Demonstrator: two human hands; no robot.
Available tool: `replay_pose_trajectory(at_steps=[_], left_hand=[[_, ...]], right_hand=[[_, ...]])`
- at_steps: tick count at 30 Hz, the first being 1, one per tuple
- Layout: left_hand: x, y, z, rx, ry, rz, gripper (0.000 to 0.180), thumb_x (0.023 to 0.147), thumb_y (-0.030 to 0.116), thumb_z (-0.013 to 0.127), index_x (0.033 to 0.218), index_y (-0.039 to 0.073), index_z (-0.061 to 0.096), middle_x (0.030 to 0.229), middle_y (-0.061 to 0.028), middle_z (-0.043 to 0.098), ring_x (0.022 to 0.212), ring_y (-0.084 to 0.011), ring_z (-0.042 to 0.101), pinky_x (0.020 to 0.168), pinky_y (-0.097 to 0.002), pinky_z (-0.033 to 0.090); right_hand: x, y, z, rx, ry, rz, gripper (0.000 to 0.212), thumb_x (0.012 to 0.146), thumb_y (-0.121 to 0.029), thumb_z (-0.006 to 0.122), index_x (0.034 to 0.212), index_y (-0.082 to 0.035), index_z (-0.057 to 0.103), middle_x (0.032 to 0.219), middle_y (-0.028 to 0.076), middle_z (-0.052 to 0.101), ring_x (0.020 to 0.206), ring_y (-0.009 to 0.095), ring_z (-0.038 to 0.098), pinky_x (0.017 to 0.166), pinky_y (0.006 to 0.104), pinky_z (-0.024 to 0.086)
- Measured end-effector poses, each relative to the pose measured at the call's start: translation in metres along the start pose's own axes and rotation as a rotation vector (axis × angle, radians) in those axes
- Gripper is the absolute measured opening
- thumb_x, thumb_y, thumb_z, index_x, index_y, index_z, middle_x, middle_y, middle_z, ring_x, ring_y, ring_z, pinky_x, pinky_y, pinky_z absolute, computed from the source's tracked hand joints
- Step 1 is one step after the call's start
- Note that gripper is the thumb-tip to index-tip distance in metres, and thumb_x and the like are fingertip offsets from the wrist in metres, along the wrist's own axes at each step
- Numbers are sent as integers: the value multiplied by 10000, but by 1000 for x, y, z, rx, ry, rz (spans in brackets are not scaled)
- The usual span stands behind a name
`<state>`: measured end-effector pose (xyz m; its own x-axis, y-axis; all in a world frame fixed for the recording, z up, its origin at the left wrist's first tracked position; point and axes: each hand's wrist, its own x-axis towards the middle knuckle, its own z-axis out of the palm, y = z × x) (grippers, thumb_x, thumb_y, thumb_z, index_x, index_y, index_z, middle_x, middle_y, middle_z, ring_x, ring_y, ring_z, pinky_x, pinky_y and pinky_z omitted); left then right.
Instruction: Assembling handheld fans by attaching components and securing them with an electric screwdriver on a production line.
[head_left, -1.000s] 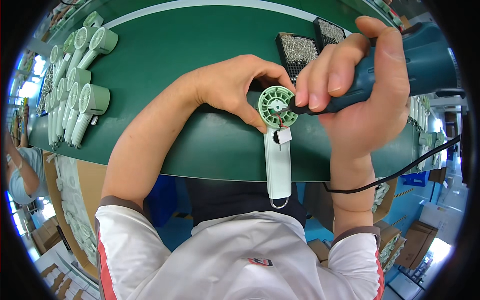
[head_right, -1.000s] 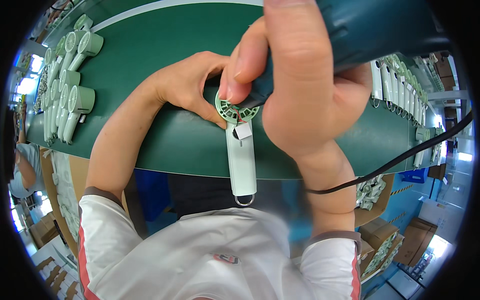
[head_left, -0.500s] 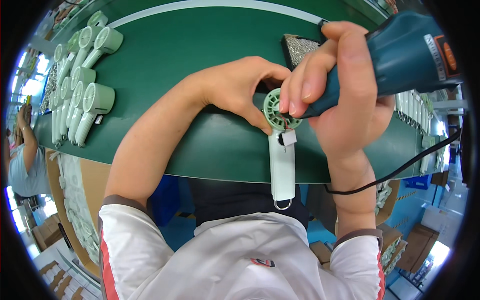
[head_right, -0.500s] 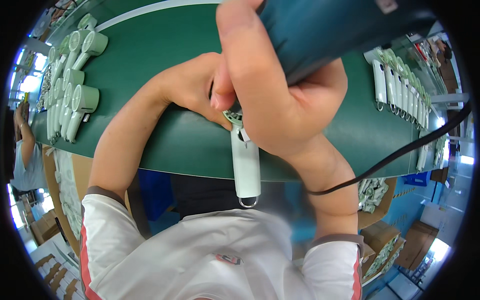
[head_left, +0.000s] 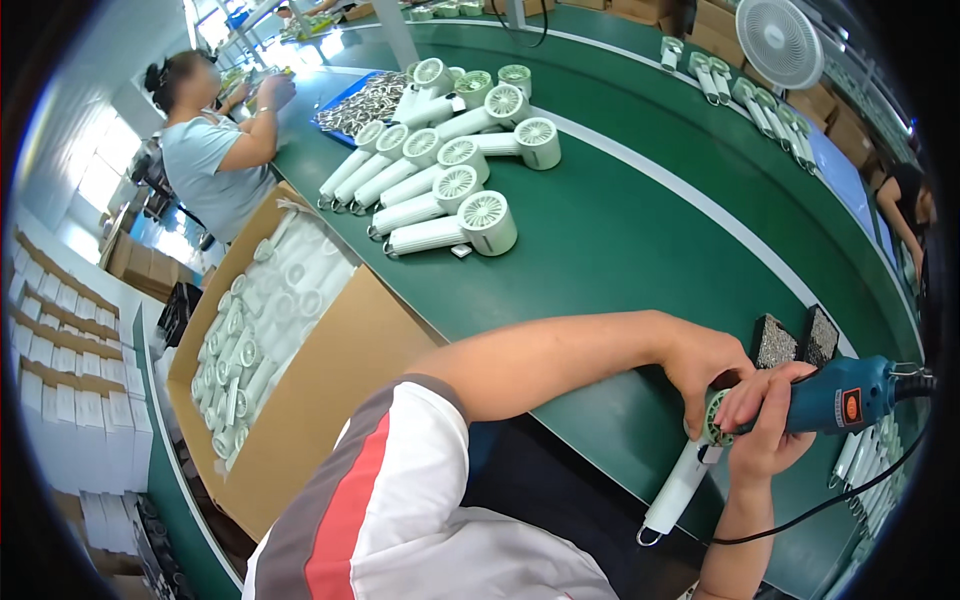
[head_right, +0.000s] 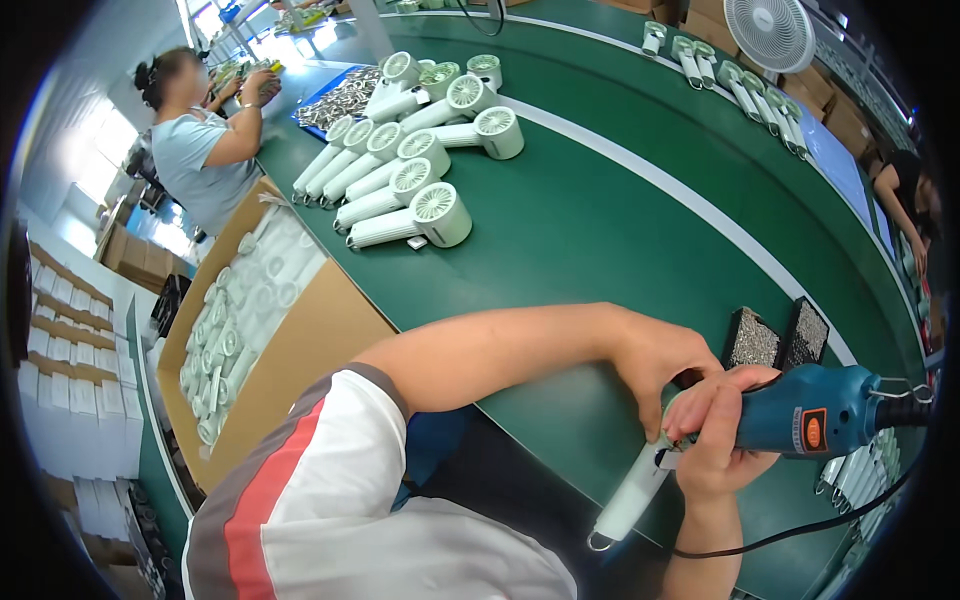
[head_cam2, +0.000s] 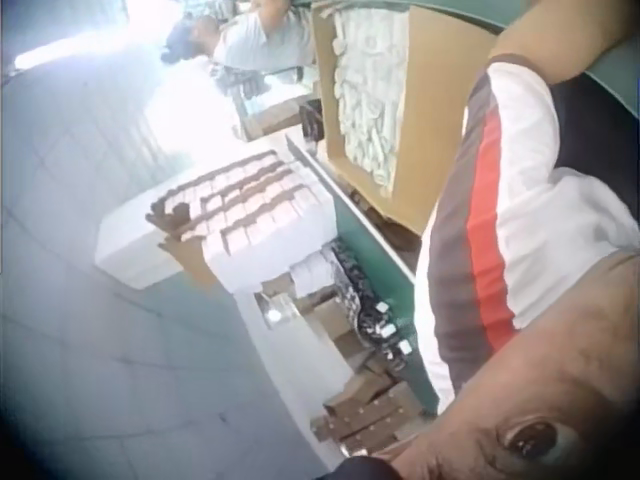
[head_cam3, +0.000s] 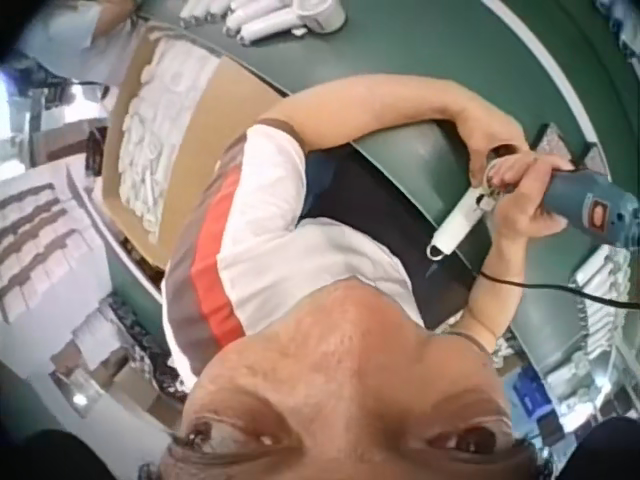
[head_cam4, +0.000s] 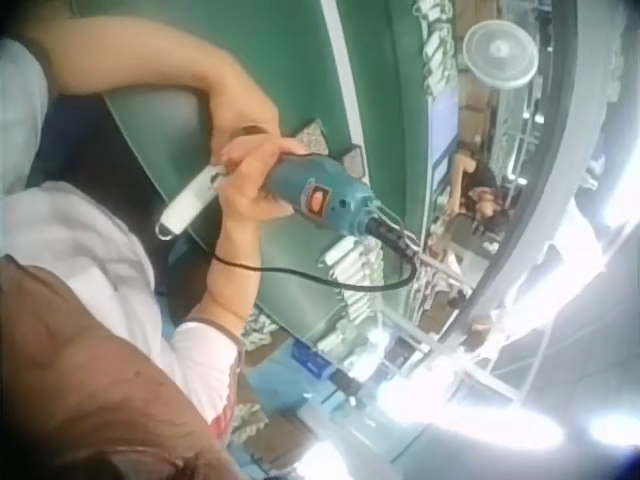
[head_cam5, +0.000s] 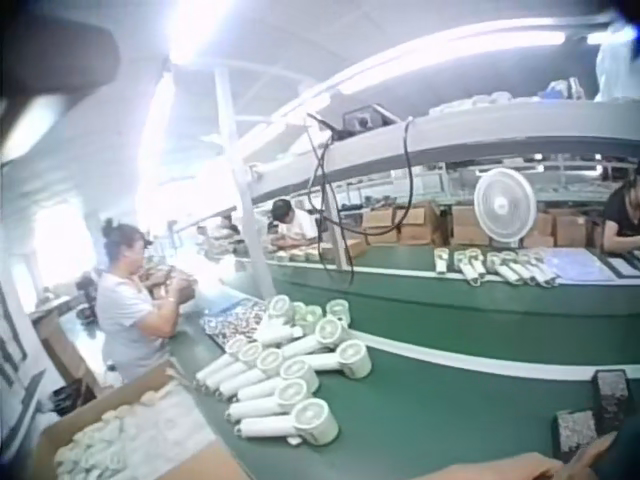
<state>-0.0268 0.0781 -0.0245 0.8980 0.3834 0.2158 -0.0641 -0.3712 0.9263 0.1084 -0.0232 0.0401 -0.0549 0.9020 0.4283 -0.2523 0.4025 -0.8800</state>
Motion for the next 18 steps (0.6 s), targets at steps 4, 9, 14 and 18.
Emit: replay_pose_trajectory(at_steps=[4, 9, 14, 18], left_hand=[[10, 2, 0, 19, -34, 32, 619, 542, 197, 993, 1076, 48, 719, 935, -66, 753, 862, -192, 692, 791, -331, 550], [-4, -8, -13, -110, -21, 33, 610, 597, 114, 946, 1146, 28, 695, 1038, -97, 765, 965, -193, 723, 885, -358, 575], [-1, 17, -10, -60, 15, -68, 676, 626, 108, 937, 1237, 21, 661, 1075, -77, 744, 1013, -194, 700, 963, -332, 525], [4, 15, -9, -107, -80, -101, 663, 638, 123, 942, 1234, 15, 671, 1095, -73, 735, 1011, -164, 688, 955, -316, 523]], right_hand=[[-3, 5, -2, -73, 25, -87, 116, 1071, -100, 490, 1020, 4, 485, 632, 40, 484, 472, 127, 474, 449, 279, 433], [9, 10, -2, -200, -152, -111, 200, 1026, -130, 594, 1129, 33, 542, 686, 33, 600, 585, 105, 583, 529, 262, 458], [21, -21, -17, -283, -226, -304, 325, 1057, -241, 549, 1149, 71, 544, 665, 79, 617, 555, 167, 610, 530, 323, 512], [41, -46, -62, 136, -1, -394, 361, 1093, -310, 441, 1234, -21, 606, 633, 62, 522, 456, 209, 483, 464, 391, 470]])
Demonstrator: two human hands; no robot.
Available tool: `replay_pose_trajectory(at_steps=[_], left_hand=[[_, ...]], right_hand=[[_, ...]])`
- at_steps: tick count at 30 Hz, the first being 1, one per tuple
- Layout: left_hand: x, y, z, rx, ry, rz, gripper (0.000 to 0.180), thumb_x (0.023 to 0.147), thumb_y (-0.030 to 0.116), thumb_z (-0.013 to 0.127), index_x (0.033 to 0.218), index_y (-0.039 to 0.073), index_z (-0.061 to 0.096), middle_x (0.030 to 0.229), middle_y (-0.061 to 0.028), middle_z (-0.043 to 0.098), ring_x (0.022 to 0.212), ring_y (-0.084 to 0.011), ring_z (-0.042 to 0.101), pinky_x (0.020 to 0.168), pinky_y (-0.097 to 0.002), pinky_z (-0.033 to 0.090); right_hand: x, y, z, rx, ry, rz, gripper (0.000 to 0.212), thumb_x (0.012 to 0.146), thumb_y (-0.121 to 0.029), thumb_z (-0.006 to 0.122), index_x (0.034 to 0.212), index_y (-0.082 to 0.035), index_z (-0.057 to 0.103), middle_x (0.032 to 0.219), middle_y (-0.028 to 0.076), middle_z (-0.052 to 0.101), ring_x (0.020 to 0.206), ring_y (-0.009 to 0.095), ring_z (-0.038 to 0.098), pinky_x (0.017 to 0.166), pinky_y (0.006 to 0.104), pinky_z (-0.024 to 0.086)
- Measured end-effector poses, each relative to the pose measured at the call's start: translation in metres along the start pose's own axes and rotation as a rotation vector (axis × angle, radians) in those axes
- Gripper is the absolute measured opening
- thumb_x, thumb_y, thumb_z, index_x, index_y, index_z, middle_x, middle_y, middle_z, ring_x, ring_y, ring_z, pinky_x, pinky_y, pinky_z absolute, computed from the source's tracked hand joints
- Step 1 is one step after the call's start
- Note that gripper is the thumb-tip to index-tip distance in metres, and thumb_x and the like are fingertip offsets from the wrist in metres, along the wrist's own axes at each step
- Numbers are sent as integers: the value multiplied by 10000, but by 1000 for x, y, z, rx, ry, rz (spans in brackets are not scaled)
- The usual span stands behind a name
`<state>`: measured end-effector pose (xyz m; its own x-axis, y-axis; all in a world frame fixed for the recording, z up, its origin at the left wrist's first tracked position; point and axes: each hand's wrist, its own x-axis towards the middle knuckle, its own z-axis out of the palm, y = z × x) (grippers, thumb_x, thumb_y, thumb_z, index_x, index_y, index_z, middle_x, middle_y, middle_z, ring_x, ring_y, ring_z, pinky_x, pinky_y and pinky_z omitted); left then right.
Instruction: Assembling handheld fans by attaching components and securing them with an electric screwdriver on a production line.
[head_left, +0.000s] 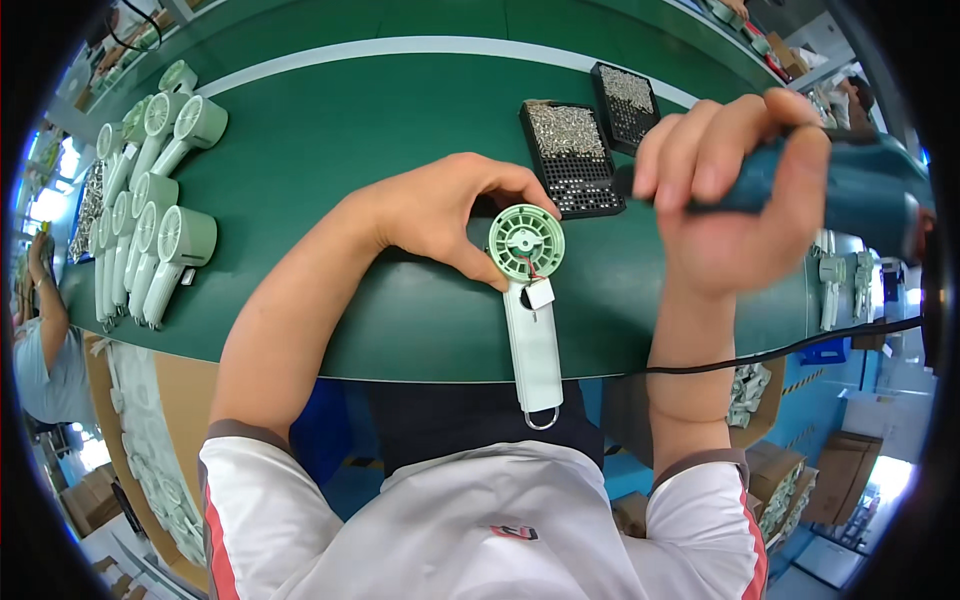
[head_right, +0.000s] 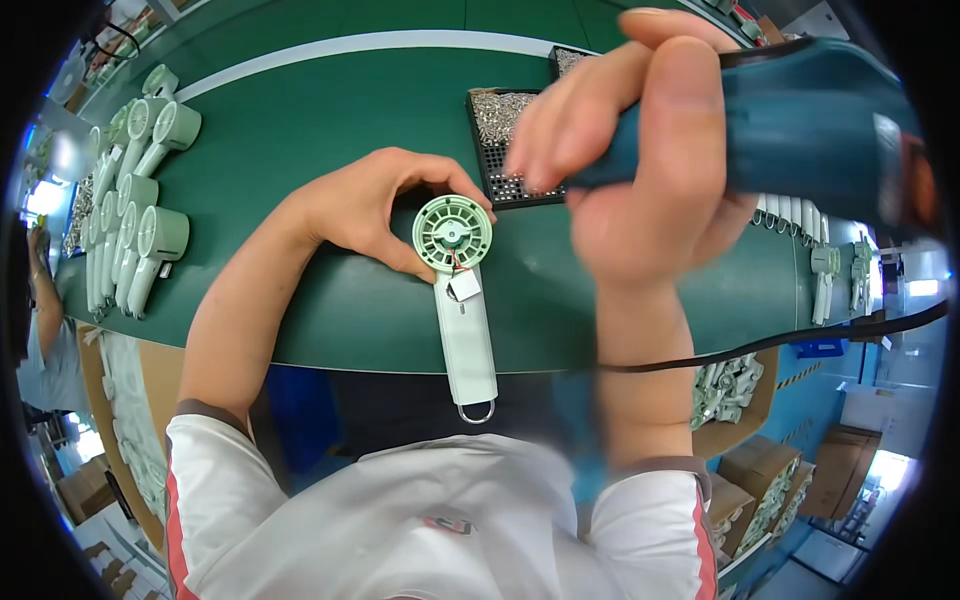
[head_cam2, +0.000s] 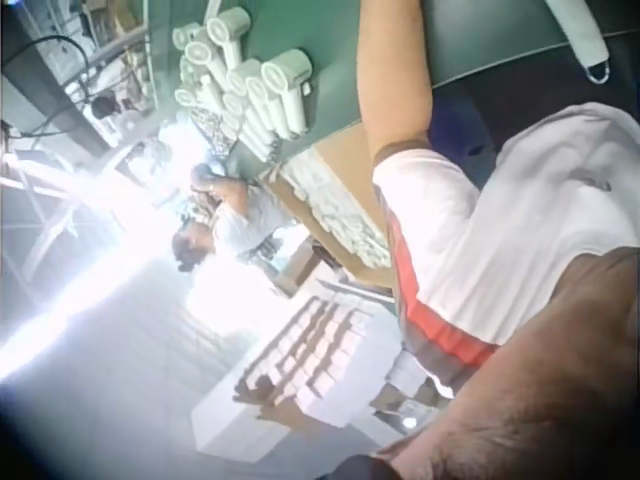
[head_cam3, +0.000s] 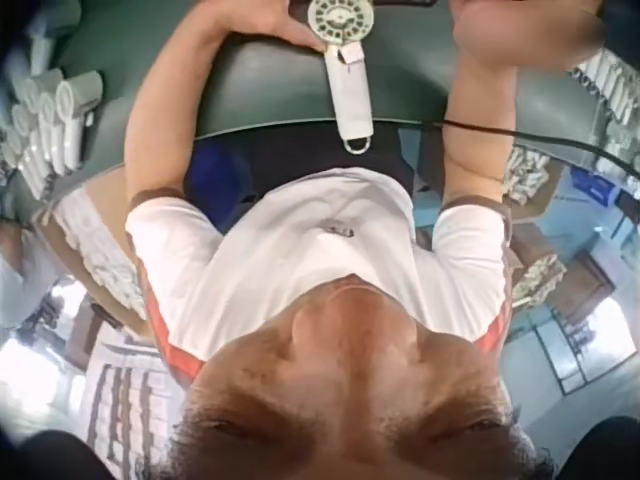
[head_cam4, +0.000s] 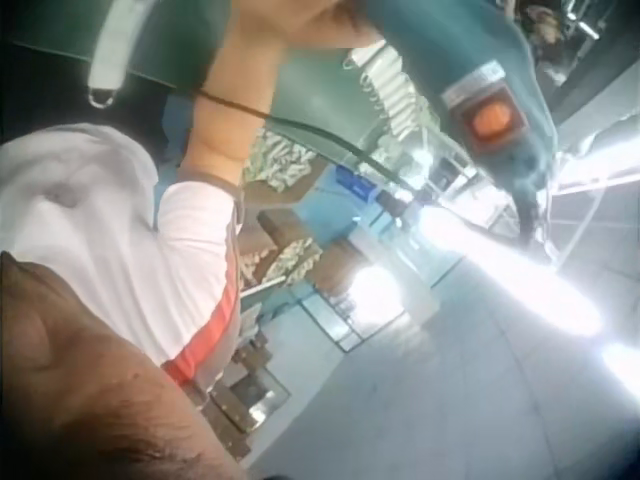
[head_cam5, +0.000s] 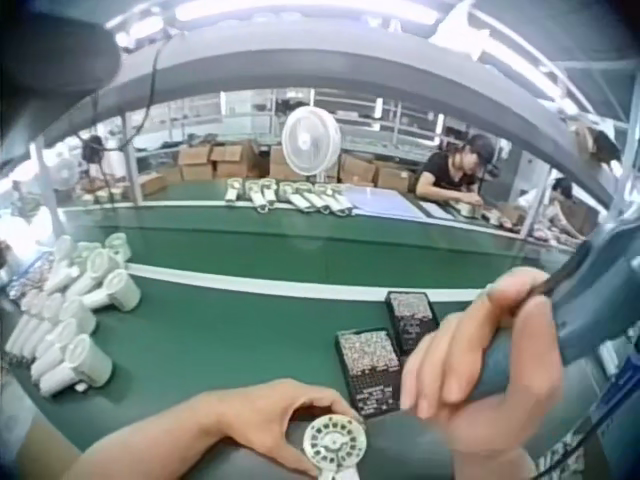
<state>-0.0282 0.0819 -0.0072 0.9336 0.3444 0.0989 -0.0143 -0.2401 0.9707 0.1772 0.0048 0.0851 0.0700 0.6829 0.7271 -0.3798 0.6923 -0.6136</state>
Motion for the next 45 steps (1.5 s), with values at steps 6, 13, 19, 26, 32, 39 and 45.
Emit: replay_pose_trajectory(at_steps=[6, 13, 19, 26, 32, 39, 45], left_hand=[[-3, -3, 4, 23, 40, 24, 664, 652, 153, 929, 1246, 5, 672, 1131, -76, 735, 1031, -169, 693, 973, -319, 521], [-3, 2, 2, 39, 25, -26, 672, 648, 106, 941, 1253, -5, 672, 1236, -101, 724, 1142, -186, 681, 1056, -343, 506], [-4, 1, 1, 34, 33, -42, 691, 636, 103, 942, 1263, -3, 672, 1240, -102, 724, 1148, -188, 682, 1052, -340, 508], [-5, 1, 1, 40, 23, -42, 691, 635, 104, 942, 1262, -4, 672, 1240, -104, 724, 1148, -189, 682, 1050, -340, 510], [-4, 0, 0, 35, 19, -36, 688, 638, 106, 941, 1261, -5, 672, 1237, -104, 725, 1146, -189, 683, 1051, -340, 510], [-5, 1, 0, 32, 23, -42, 693, 642, 108, 941, 1266, -14, 665, 1235, -106, 725, 1145, -184, 681, 1052, -343, 508], [-4, 1, -1, 42, 15, -49, 688, 644, 106, 938, 1264, -17, 665, 1227, -104, 726, 1136, -183, 680, 1055, -341, 501]], right_hand=[[-7, 38, -43, -370, 234, 26, 248, 1048, -163, 530, 1142, 62, 576, 645, 87, 545, 472, 211, 523, 473, 411, 482], [-8, 53, -52, -350, 277, 69, 249, 1043, -162, 563, 1125, 72, 568, 623, 80, 547, 461, 197, 534, 457, 386, 486], [-9, 59, -55, -363, 269, 57, 236, 1039, -151, 570, 1115, 72, 580, 632, 80, 560, 465, 191, 541, 459, 381, 498], [-10, 62, -57, -362, 267, 63, 239, 1041, -158, 571, 1108, 72, 581, 633, 77, 561, 469, 186, 548, 461, 377, 503], [-10, 64, -54, -394, 277, 67, 206, 1037, -145, 585, 1069, 58, 593, 641, 82, 569, 473, 187, 554, 462, 377, 512], [-9, 68, -52, -378, 146, 76, 157, 1028, -125, 602, 1035, 32, 615, 644, 86, 572, 466, 185, 558, 463, 369, 519], [-10, 63, -48, -428, 220, 98, 190, 1030, -139, 607, 1063, 48, 612, 642, 85, 578, 473, 189, 570, 463, 363, 518]])
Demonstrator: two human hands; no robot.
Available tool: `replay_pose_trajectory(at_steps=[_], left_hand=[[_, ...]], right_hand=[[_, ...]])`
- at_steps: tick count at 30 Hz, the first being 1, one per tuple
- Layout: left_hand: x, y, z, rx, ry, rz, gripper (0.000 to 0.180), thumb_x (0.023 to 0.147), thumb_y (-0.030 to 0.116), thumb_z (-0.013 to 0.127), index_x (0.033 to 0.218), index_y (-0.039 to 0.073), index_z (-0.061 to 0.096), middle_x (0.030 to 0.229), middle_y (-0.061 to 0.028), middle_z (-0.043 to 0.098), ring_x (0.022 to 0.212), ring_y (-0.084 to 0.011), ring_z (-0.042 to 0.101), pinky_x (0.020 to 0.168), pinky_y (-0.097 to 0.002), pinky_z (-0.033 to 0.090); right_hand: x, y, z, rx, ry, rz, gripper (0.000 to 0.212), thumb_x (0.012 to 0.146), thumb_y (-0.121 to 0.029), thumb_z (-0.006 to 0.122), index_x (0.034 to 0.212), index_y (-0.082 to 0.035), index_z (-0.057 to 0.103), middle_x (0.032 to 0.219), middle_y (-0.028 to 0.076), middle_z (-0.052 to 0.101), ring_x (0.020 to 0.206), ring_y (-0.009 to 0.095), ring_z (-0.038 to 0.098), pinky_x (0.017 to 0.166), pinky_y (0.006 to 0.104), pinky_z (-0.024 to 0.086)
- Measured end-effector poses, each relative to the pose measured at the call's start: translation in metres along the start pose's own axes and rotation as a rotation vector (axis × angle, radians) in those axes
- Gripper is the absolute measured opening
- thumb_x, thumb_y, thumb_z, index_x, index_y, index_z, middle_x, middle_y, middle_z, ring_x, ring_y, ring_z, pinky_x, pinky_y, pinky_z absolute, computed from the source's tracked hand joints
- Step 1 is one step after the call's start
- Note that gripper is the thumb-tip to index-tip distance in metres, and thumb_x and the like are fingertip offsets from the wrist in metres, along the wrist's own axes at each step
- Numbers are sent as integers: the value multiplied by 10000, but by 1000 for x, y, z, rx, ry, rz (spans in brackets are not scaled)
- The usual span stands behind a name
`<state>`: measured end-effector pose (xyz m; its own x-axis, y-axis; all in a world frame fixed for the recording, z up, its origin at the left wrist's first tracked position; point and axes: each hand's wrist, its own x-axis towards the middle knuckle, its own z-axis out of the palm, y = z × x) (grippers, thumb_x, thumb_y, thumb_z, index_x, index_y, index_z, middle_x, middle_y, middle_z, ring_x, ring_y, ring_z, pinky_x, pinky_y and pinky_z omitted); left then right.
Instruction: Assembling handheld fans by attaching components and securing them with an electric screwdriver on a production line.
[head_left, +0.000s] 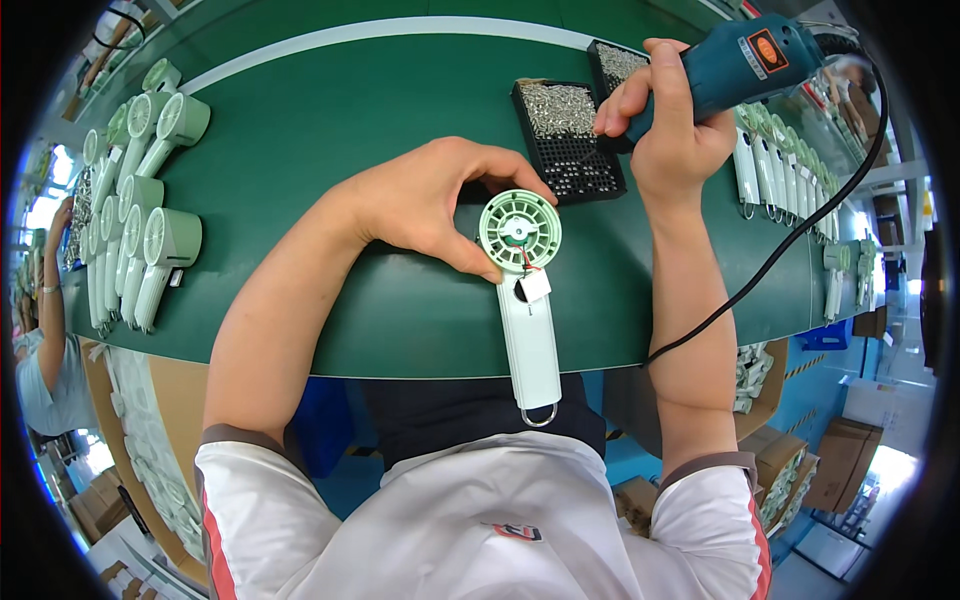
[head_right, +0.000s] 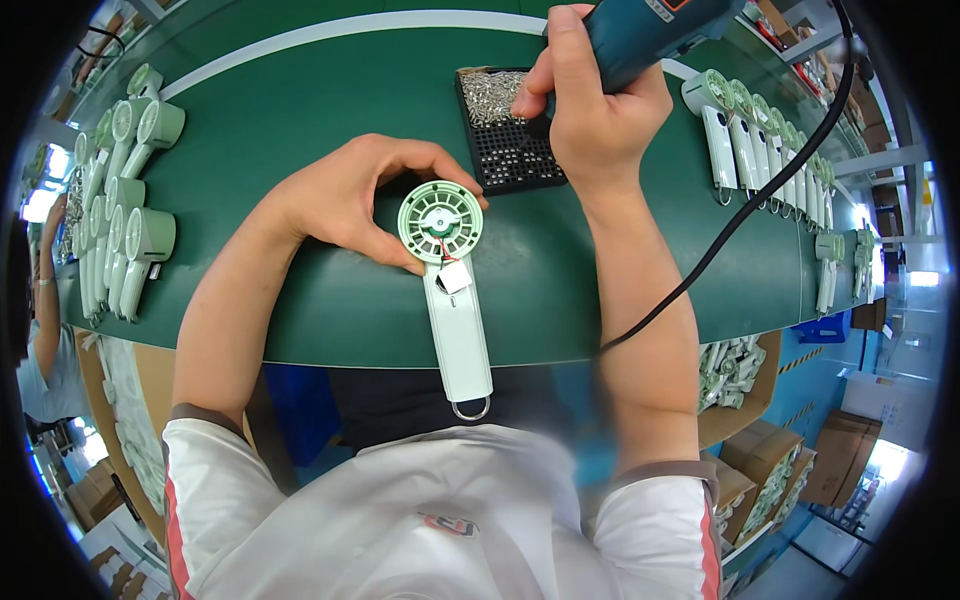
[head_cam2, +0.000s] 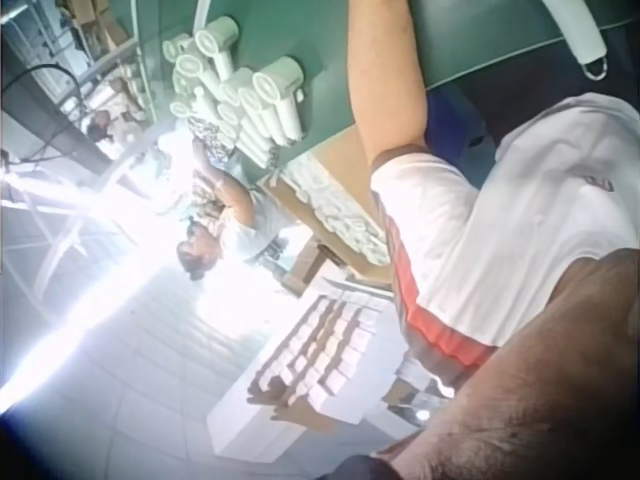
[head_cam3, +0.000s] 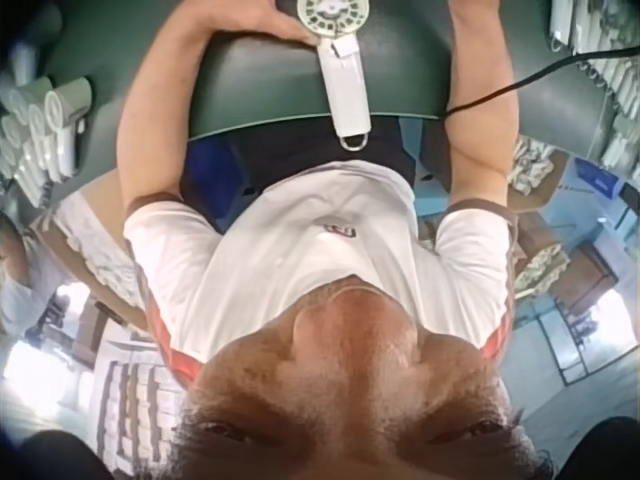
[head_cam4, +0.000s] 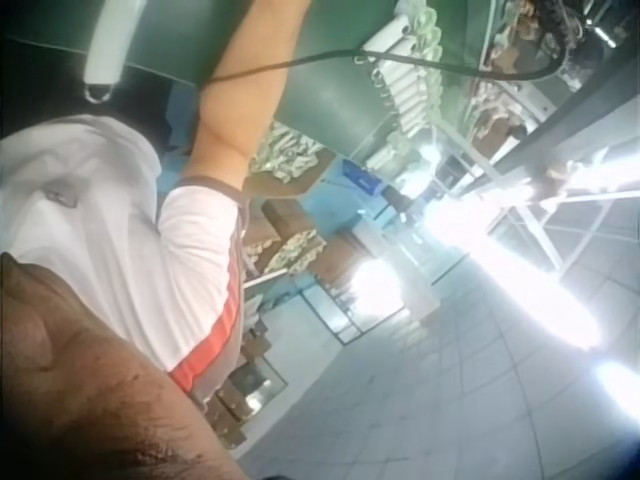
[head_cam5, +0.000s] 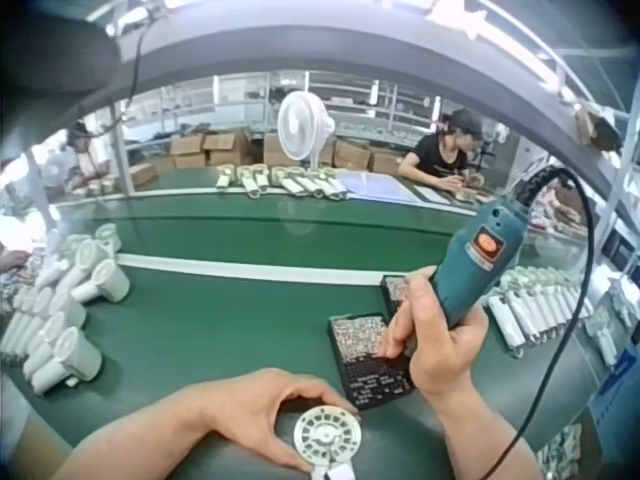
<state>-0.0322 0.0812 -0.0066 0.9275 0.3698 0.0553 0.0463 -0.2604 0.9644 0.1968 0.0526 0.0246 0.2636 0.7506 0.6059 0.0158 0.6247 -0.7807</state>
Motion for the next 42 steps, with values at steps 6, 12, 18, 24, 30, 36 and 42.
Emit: replay_pose_trajectory(at_steps=[6, 12, 18, 24, 30, 36, 42], left_hand=[[0, -2, 0, -1, 1, 39, 684, 647, 113, 940, 1262, -13, 668, 1209, -95, 730, 1124, -182, 684, 1051, -334, 500], [0, -6, -1, 8, -6, 74, 703, 636, 126, 956, 1262, -14, 668, 1199, -92, 733, 1112, -172, 687, 1048, -326, 501], [2, -8, 2, -58, 18, 104, 685, 615, 135, 948, 1232, -9, 689, 1109, -100, 757, 1007, -195, 713, 966, -343, 537], [0, -7, 2, -38, 31, 93, 681, 618, 134, 950, 1230, -10, 688, 1083, -93, 761, 982, -186, 715, 945, -333, 545], [0, -3, 3, -36, 33, 74, 679, 618, 133, 949, 1226, -17, 686, 1078, -100, 758, 987, -183, 707, 946, -329, 537], [-2, -5, 1, -7, 32, 44, 692, 609, 127, 949, 1228, -21, 679, 1087, -127, 754, 1009, -196, 700, 954, -333, 526], [-4, 0, 1, 56, 60, 89, 656, 613, 124, 949, 1200, -15, 690, 1062, -120, 761, 979, -200, 705, 936, -343, 530]], right_hand=[[2, -5, 2, 26, 37, 1, 221, 1034, -139, 591, 1101, 71, 591, 636, 84, 565, 472, 189, 551, 464, 374, 511], [3, -30, 5, 119, 98, -6, 274, 1055, -227, 535, 1114, 31, 605, 646, 71, 538, 469, 203, 505, 477, 410, 472], [-11, -66, 27, 281, -3, 23, 415, 1074, -386, 425, 1184, -10, 561, 669, 38, 467, 481, 179, 430, 471, 387, 419], [-22, -58, 41, 262, -145, 34, 412, 1094, -355, 398, 1211, 3, 567, 672, 51, 496, 468, 200, 472, 470, 403, 465], [-23, -55, 48, 207, -139, 26, 345, 1089, -272, 445, 1200, 27, 578, 638, 66, 520, 461, 199, 502, 461, 398, 487], [-27, -49, 59, 167, -143, 39, 248, 1069, -168, 513, 1153, 50, 596, 630, 71, 545, 463, 183, 515, 462, 382, 492], [-26, -32, 66, 160, -254, -4, 139, 1040, -69, 575, 1105, 51, 602, 650, 79, 581, 487, 152, 551, 465, 330, 485]])
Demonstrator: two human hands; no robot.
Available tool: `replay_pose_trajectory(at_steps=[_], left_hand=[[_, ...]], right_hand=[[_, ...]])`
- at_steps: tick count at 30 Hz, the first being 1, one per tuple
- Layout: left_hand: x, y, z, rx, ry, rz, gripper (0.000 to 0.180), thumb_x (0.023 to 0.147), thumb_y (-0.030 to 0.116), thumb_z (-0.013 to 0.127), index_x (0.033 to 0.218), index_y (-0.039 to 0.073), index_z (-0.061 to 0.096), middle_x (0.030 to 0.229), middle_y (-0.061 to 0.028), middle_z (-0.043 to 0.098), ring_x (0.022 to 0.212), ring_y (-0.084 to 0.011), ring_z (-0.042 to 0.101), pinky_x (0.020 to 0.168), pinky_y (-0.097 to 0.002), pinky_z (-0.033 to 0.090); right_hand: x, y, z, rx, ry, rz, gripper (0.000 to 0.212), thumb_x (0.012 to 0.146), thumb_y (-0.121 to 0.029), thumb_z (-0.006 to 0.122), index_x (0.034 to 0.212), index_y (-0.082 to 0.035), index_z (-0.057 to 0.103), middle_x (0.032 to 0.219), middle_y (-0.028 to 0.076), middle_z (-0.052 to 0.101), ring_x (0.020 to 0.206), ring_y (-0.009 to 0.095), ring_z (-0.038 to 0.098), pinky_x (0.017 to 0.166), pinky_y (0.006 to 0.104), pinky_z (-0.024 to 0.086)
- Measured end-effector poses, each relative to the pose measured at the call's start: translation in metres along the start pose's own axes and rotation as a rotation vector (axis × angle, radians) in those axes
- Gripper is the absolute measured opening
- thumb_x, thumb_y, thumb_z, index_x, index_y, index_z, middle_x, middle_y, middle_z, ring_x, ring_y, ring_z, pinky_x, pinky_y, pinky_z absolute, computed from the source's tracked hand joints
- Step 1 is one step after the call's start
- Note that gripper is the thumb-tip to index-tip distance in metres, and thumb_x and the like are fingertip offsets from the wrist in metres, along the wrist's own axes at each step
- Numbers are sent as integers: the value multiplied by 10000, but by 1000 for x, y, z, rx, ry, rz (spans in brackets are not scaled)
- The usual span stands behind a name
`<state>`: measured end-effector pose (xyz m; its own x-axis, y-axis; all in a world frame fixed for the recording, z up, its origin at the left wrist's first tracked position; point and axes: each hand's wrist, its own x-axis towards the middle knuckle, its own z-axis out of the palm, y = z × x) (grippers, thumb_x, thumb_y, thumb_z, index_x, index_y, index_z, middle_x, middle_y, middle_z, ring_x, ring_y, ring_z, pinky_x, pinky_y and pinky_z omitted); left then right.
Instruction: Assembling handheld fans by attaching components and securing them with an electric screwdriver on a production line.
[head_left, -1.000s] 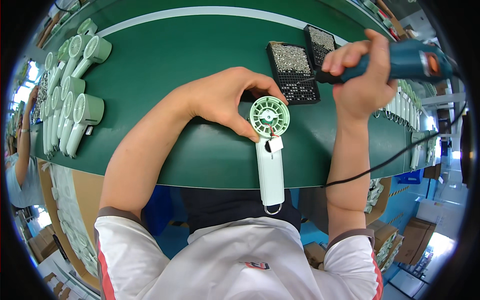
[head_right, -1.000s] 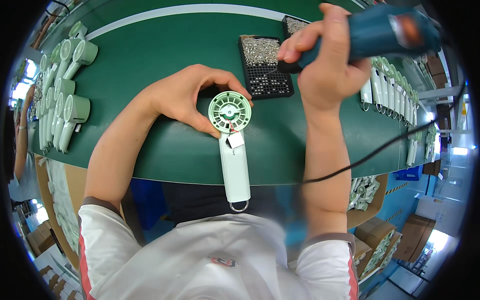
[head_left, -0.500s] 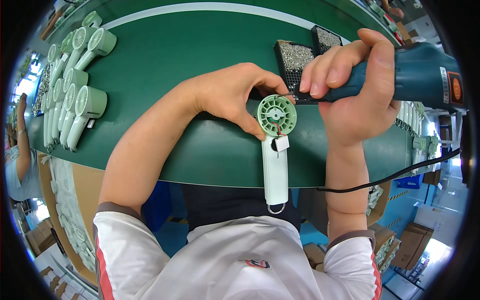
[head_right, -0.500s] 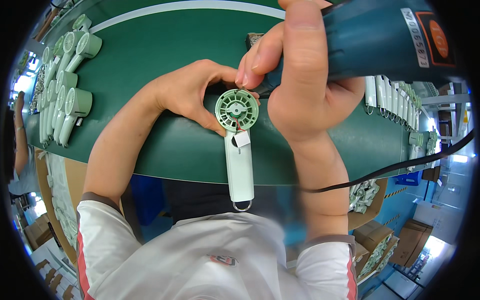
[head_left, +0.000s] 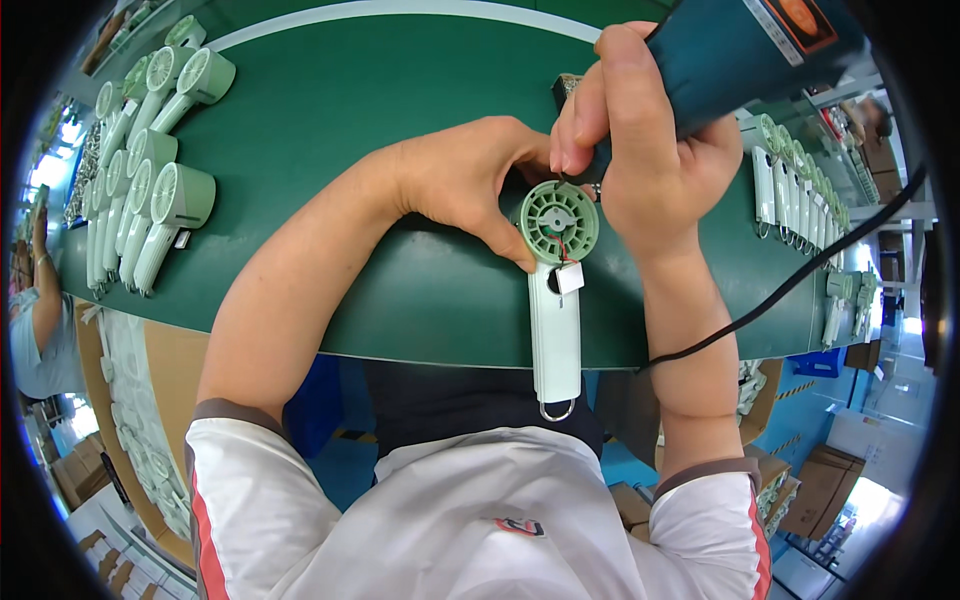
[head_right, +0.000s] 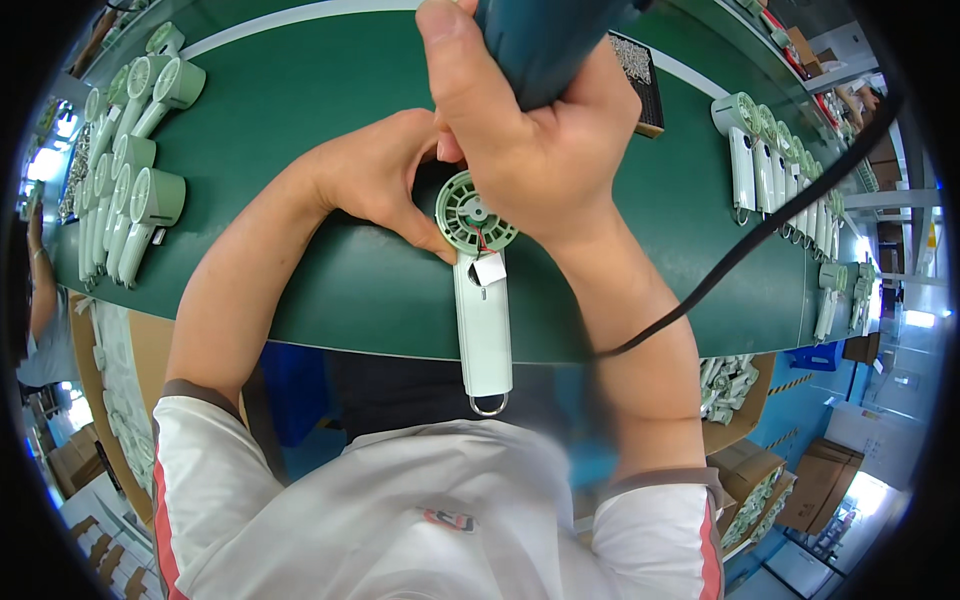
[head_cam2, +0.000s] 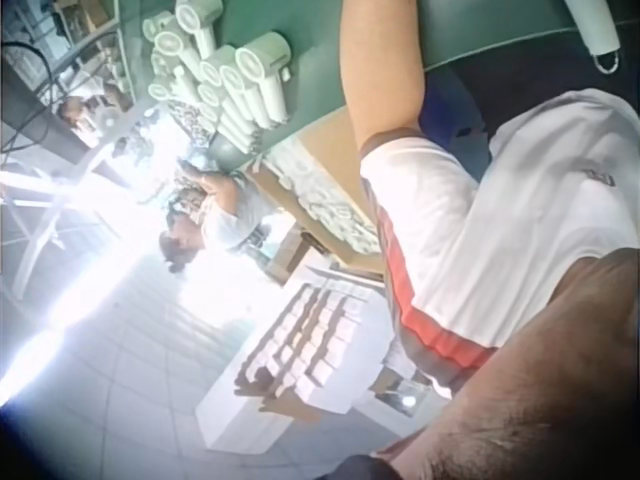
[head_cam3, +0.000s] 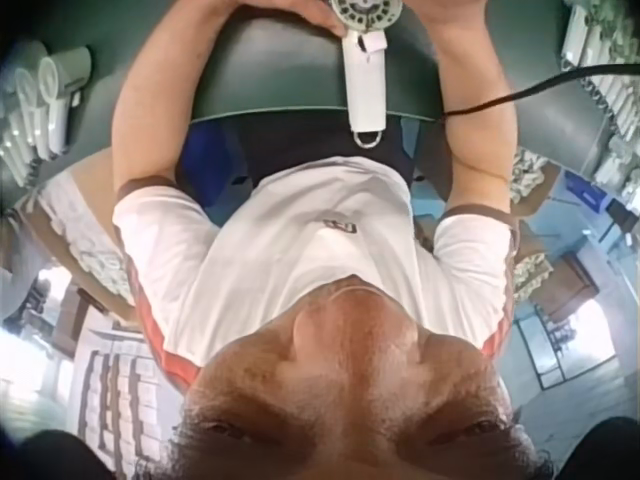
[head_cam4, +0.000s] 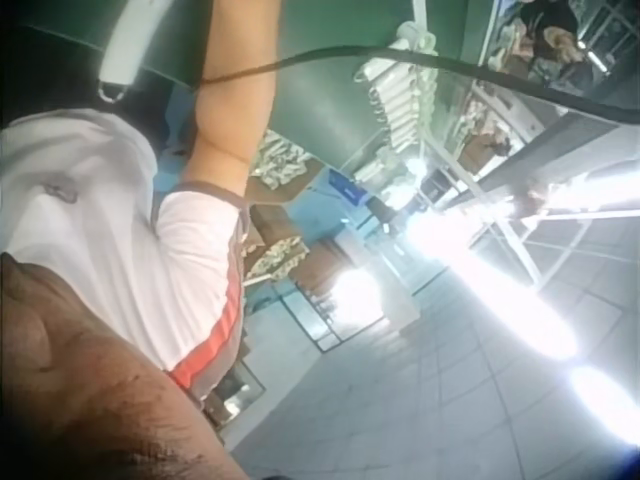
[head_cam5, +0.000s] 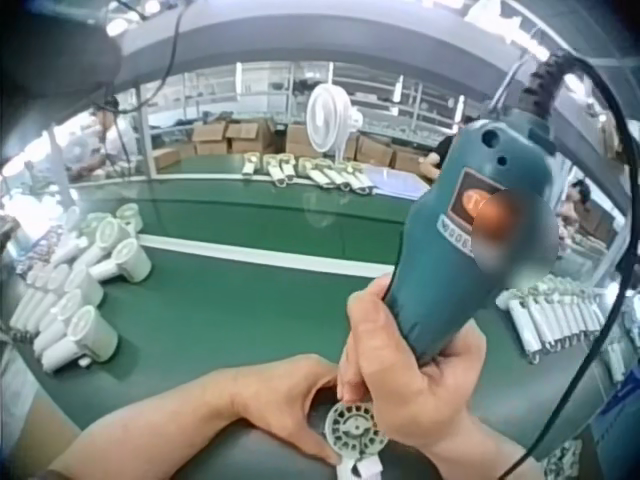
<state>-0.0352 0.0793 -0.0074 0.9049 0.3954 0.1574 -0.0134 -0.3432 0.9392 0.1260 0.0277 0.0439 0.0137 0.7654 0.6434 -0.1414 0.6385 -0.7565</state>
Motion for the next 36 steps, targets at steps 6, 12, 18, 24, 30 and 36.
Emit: replay_pose_trajectory(at_steps=[6, 12, 18, 24, 30, 36], left_hand=[[1, -2, -2, 8, -5, -19, 599, 621, 126, 951, 1143, -16, 694, 1034, -116, 764, 963, -201, 707, 925, -340, 533], [-2, -1, 0, -7, 27, 21, 574, 627, 117, 951, 1124, -13, 697, 1029, -95, 765, 967, -188, 705, 925, -338, 535], [-2, 1, -1, -22, -40, -26, 658, 635, 87, 947, 1233, 8, 684, 1107, -89, 751, 1033, -177, 698, 986, -323, 527], [5, 2, -1, -53, -75, -78, 697, 649, 80, 948, 1279, -17, 665, 1210, -87, 731, 1122, -160, 681, 1054, -320, 504], [4, -3, 1, -69, -34, -79, 683, 638, 148, 944, 1251, -3, 683, 1127, -74, 744, 1026, -152, 700, 964, -302, 529], [5, -2, 3, -86, -22, -56, 673, 639, 135, 934, 1248, -5, 683, 1129, -77, 743, 1037, -155, 699, 979, -302, 525]], right_hand=[[0, 1, 1, 33, 4, 74, 130, 1038, -89, 597, 1060, 38, 616, 630, 76, 567, 473, 156, 541, 459, 321, 471], [-4, 0, 3, -92, -59, 49, 108, 1022, -53, 597, 1053, 50, 606, 611, 59, 563, 472, 146, 548, 459, 300, 464], [0, -13, -8, 1, -41, -33, 234, 1075, -148, 461, 1175, 29, 576, 624, 36, 539, 465, 162, 532, 469, 320, 493], [15, -16, -72, 41, 262, -104, 314, 1093, -268, 460, 1190, -4, 601, 626, 50, 484, 466, 198, 490, 474, 391, 471], [13, 12, -75, -34, 301, -37, 198, 1037, -130, 601, 1117, 50, 602, 661, 88, 582, 500, 192, 568, 495, 394, 512], [12, 5, -56, -90, 461, 116, 152, 1031, -138, 628, 1037, 13, 622, 608, 65, 564, 427, 174, 545, 428, 323, 493]])
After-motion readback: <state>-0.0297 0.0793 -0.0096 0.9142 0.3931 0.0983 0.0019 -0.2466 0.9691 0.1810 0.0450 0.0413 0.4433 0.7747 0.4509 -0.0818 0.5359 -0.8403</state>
